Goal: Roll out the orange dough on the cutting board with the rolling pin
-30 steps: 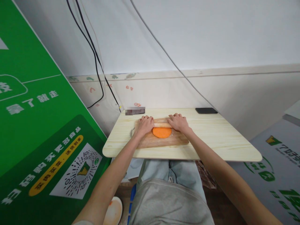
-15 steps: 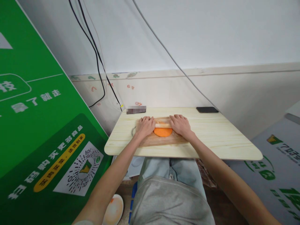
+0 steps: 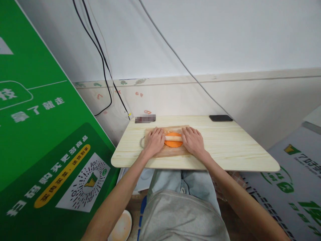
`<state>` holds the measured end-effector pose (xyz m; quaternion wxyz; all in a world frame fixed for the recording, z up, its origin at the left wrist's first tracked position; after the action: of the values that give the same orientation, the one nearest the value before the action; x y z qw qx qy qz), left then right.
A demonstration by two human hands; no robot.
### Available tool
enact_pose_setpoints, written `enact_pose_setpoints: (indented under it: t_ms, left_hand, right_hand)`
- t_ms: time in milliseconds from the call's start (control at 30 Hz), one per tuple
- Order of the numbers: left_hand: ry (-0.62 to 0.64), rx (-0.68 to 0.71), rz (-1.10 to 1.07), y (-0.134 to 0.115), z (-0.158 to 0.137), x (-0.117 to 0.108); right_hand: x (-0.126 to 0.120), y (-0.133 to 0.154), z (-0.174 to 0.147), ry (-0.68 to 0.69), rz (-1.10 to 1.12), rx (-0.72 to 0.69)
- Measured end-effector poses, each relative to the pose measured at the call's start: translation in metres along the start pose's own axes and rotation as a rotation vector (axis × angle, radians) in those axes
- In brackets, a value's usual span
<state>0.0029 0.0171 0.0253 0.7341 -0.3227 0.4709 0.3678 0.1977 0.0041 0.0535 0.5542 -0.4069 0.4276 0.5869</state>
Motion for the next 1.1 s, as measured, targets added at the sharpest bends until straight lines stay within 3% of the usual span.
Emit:
enact_pose_setpoints:
  t_ms: [433,700,1100]
  left_hand:
    - [0.056,-0.055,0.09,0.028,0.049,0.016]
    - [0.062,-0.009,0.094,0.035,0.069,0.017]
    - [0.11,-0.081,0.077,0.05,0.082,0.027]
  right_hand:
    - [0.019,-0.005,0.059,0.16,-0.025,0.031]
    - [0.034,-0.01,0.084,0.253,0.03,0.066]
    - [0.042,-0.013,0.097,0.288,0.052,0.124]
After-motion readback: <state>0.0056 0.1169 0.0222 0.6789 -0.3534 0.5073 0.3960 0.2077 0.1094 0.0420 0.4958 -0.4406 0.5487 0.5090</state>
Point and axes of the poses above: each hand's wrist, its own z-axis towards the middle knuckle, its own x-axis out of the palm, y = z × x, the point moved 8 cm from there along z, towards the middle knuckle, and after that the axes turned 12 degrees about x, right-handed, at the moved point
